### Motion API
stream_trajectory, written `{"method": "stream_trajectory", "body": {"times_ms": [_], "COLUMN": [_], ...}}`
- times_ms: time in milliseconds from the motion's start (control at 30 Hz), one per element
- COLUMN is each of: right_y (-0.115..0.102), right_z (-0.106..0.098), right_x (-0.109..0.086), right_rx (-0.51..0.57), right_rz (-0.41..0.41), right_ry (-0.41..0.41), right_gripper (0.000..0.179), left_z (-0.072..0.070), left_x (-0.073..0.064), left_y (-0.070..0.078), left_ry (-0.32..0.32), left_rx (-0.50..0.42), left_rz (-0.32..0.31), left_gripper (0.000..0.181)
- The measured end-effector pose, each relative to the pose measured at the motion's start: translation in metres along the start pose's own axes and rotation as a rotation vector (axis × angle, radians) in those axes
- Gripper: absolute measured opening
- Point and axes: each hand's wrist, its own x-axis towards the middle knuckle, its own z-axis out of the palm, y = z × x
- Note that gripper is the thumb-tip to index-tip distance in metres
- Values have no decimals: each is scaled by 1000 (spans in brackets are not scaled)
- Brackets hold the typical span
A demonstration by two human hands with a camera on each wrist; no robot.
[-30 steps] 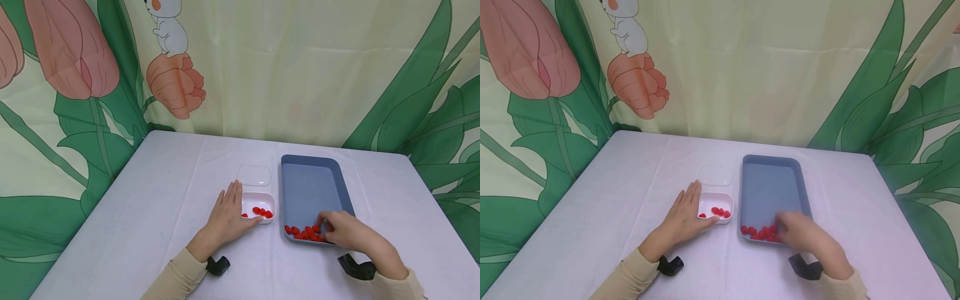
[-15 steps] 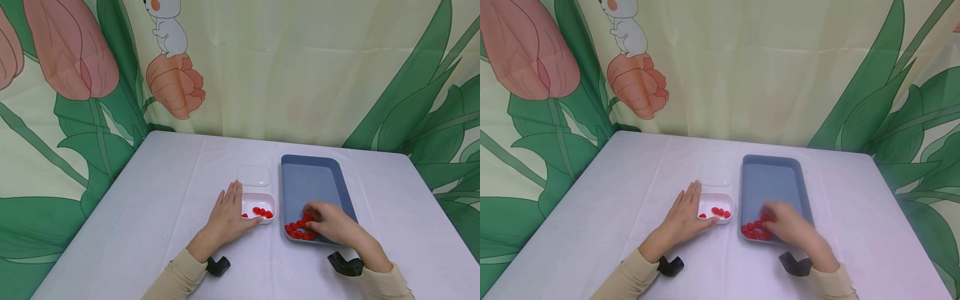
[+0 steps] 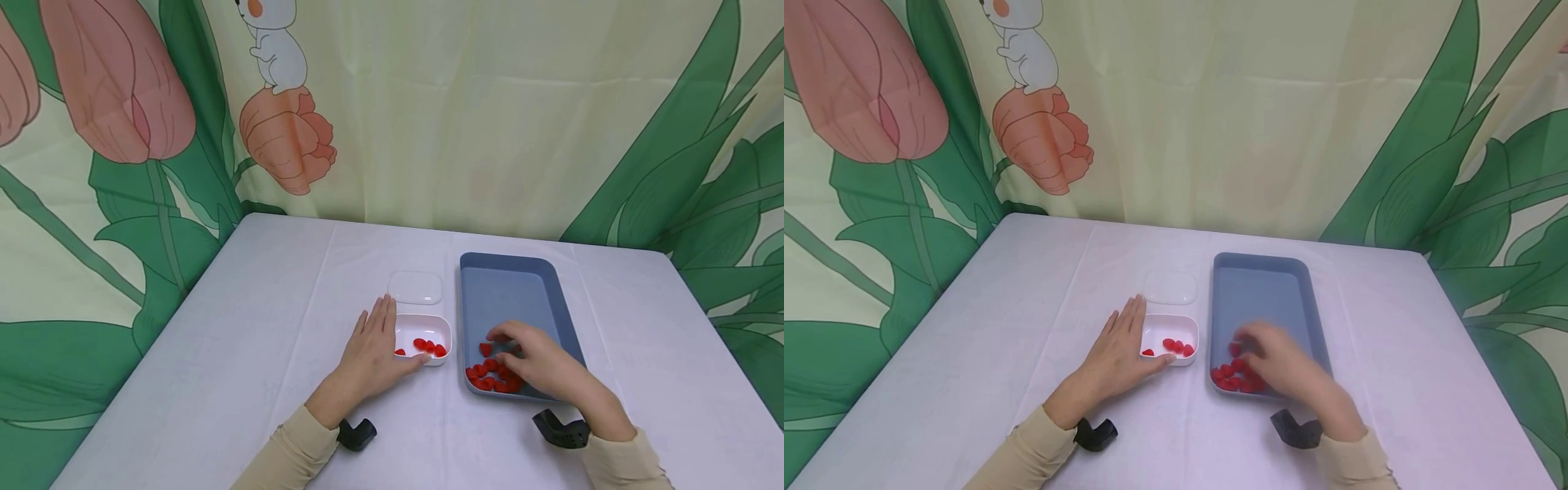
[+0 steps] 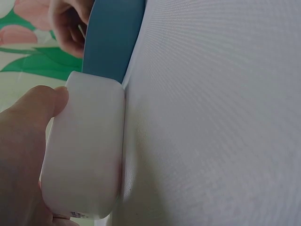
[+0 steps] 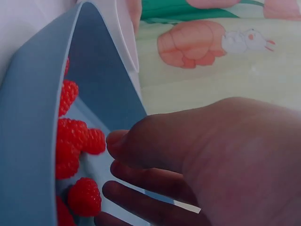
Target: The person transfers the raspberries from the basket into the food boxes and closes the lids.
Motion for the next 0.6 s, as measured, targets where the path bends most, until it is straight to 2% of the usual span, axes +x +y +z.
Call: {"method": "stream_trajectory", "body": {"times_ms": [600], "right_y": [10], "right_z": [-11], "right_x": [-15], "right_rx": [-103], "right_rz": [62], "right_ry": [69], "right_gripper": [25], "left_z": [0], "left_x": [0], "left_y": [-1], "left_ry": [15], "left_rx": [1], "left_rz": [12], "left_gripper": [110]}}
